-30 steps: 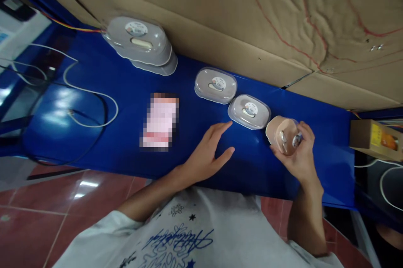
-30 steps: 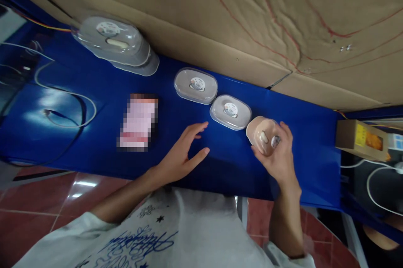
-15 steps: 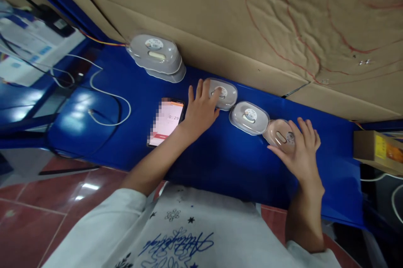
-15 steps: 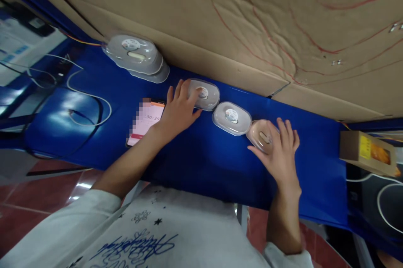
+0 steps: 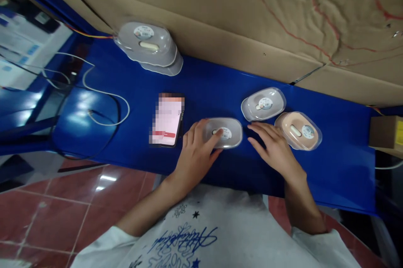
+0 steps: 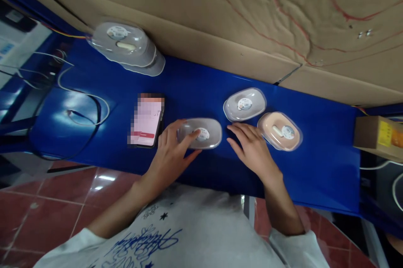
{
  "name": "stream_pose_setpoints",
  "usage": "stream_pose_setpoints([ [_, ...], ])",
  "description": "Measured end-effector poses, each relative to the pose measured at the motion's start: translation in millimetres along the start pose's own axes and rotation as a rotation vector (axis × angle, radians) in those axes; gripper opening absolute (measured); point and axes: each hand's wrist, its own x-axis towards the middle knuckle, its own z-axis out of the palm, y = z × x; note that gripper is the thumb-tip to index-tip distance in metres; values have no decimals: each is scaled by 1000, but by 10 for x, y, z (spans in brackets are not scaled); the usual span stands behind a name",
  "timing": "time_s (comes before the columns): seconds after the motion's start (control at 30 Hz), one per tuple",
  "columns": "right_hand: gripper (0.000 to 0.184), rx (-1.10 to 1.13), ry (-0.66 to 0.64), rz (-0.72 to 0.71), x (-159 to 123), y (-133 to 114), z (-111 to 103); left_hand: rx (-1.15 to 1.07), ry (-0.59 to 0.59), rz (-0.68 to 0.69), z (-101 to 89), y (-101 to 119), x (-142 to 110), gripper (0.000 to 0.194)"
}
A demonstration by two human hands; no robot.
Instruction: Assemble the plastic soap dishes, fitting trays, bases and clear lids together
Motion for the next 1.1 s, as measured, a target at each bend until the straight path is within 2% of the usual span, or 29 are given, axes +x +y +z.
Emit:
stream_pose_setpoints([
  [0.07,65,38,-17,-42,-19,-126,6,-19,-75,72,-19,8,-80,53],
  [0.13,94,90,-106,-106,-37,-262,24,-47,-163,150,-40,-10,-129,58],
  [0.17,102,116,-169,-134,-43,-319,34,-64,-199,180,-46,-30,-145,60],
  [0.27,102,163,-298,-155,-42,-424,53,-145,-227,200,-23,-123,-175,70],
  [0.4,113,160,-311,-160,-15,-480,19,-310,-213,125,99,-257,-219,90],
  [0.5,105,193,-315,-163,19,-478,-60,-382,-168,107,199,-315,-282,102],
  [0.6,92,277,-249,-145,107,-409,-122,-376,-111,94,248,-338,-367,111],
  [0.73,84,295,-164,-120,358,-277,1,-384,-110,61,216,-349,-470,121],
  [0.93,68,59,-49,-123,801,-100,377,-382,-216,108,107,-386,-547,113],
  [1.03,69,-14,-34,-99,880,-95,375,-366,-241,139,111,-403,-564,107],
  [1.1,72,-19,-27,-85,801,-180,285,-355,-236,170,149,-416,-568,105],
])
